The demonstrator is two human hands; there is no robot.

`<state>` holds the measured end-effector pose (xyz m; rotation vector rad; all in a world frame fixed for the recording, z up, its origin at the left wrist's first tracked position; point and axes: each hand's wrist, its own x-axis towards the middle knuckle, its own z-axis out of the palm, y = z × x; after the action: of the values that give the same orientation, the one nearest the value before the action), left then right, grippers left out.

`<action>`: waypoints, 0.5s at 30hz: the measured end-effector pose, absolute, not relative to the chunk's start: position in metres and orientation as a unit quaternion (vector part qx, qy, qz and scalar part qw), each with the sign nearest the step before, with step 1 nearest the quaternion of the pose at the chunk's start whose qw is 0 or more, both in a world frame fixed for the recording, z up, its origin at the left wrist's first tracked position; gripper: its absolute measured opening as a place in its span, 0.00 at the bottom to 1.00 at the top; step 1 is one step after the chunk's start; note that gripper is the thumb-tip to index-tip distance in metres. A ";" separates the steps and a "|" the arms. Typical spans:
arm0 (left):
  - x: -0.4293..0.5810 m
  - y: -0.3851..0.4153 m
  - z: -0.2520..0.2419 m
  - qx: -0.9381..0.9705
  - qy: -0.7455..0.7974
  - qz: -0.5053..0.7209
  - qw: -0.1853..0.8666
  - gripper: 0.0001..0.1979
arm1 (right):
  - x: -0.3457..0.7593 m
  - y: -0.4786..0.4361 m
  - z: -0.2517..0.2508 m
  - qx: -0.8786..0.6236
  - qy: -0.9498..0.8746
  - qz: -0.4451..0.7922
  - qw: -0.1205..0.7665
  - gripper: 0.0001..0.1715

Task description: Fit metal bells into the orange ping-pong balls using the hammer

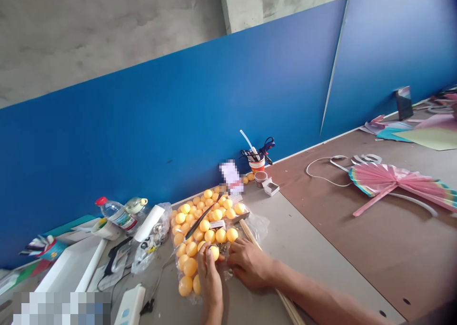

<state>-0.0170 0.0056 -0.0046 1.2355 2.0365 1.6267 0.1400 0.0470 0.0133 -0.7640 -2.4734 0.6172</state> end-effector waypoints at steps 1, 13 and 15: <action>-0.017 0.005 -0.005 0.415 0.700 0.562 0.148 0.22 | 0.141 0.046 0.015 -0.273 -0.910 0.221 0.220 0.07; -0.010 0.001 -0.001 0.377 0.685 0.564 0.264 0.20 | 0.138 0.045 0.018 -0.298 -0.904 0.232 0.200 0.09; -0.009 0.000 0.000 0.377 0.688 0.561 0.265 0.21 | 0.139 0.044 0.019 -0.298 -0.901 0.240 0.203 0.09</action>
<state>-0.0090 0.0004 0.0001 1.0180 1.8582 1.5166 0.1392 0.0443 0.0192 -0.8327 -2.5162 0.6686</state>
